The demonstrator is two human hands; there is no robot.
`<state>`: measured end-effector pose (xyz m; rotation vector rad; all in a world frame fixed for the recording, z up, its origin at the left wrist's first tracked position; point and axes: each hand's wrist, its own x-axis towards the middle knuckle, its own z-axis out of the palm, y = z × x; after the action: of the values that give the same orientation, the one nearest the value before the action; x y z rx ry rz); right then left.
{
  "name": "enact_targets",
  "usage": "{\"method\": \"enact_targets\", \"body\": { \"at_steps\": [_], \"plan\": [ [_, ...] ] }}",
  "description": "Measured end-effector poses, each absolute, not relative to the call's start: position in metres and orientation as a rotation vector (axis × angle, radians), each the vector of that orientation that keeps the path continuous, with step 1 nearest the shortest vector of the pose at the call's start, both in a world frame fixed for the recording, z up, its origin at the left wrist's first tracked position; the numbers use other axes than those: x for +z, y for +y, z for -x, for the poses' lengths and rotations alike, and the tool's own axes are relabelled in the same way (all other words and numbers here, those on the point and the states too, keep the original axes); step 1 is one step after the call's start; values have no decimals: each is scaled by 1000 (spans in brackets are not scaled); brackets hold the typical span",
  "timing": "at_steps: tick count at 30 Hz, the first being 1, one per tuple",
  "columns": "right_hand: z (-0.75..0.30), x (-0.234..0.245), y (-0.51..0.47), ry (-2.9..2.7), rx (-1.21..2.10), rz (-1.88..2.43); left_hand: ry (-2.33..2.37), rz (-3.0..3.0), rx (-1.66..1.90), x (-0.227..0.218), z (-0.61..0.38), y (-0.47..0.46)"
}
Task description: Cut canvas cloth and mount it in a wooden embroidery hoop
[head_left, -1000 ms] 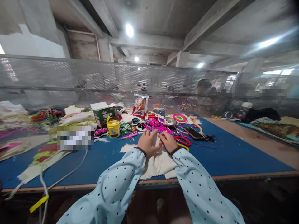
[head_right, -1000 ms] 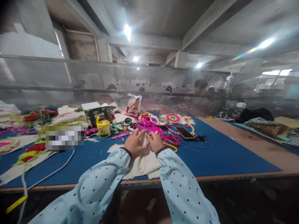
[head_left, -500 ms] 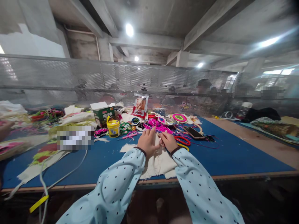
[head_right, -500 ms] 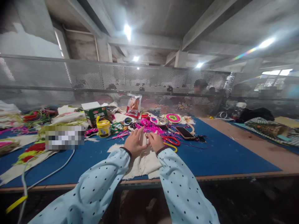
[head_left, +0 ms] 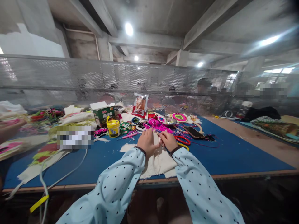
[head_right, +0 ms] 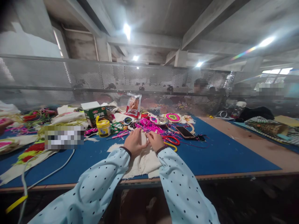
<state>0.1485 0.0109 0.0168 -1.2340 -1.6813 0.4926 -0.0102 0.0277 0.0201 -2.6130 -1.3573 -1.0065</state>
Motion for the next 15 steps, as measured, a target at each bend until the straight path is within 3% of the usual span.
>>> {"method": "enact_targets", "body": {
  "at_steps": [15],
  "plan": [
    [-149,18,12,-1611,264,1291,-1458,2544,-965,26,11,27]
  ]
}}
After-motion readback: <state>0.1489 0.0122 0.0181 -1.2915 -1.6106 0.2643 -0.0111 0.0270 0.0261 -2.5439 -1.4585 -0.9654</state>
